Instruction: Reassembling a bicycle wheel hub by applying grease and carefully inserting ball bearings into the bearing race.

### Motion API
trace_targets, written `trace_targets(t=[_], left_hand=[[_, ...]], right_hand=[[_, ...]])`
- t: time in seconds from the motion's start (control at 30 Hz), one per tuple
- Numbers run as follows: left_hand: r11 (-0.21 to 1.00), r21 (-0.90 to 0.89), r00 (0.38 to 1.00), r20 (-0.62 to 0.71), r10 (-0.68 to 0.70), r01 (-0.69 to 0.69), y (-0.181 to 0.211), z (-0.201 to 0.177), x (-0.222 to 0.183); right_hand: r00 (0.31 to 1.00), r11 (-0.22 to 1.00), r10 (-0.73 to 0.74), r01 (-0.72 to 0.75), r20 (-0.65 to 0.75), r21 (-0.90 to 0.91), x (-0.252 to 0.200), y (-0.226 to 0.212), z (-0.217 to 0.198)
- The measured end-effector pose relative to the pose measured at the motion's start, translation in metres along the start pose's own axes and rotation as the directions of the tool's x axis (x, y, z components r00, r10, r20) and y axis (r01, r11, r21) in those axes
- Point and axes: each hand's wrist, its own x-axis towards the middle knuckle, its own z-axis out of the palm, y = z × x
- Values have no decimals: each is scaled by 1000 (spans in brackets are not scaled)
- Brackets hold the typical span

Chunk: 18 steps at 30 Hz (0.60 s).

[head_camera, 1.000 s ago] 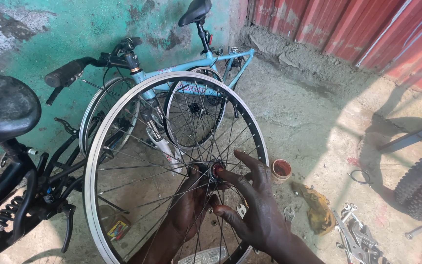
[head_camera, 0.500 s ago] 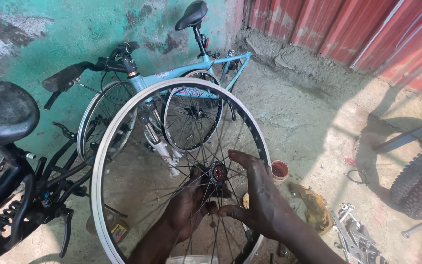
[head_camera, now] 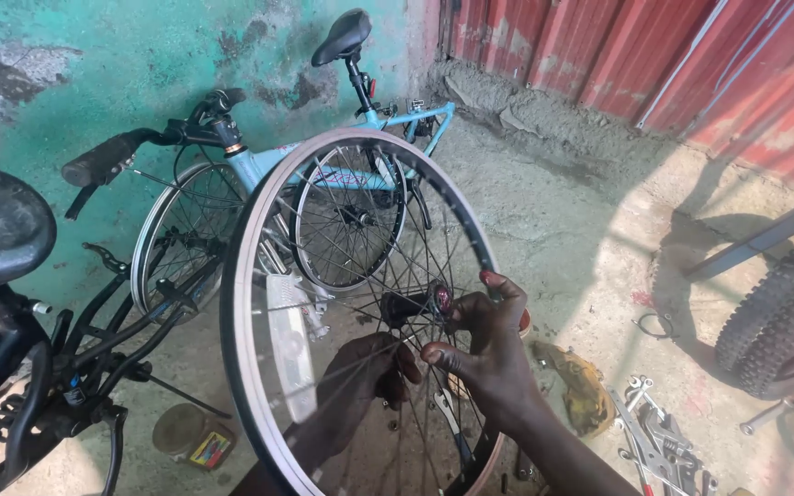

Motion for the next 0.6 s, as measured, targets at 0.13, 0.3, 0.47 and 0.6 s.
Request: trace_targets(t=[0.13,0.3,0.47,0.6], left_hand=[[989,63,979,-167,-119,131,14,7,2],[983,-175,995,-64,-74,62,-38,-13,17],[913,-383,986,-21,-162,142,3,3,6],[940,-322,943,-263,-202,112,19,-14,9]], right_hand=[[998,998,65,-66,-27,-17,-4,-13,2],[999,991,44,-47,-26,-127,-10,-21,11],[970,999,-44,45,238,0,-12,-29,2],[927,680,94,206,362,-703,24,-70,-56]])
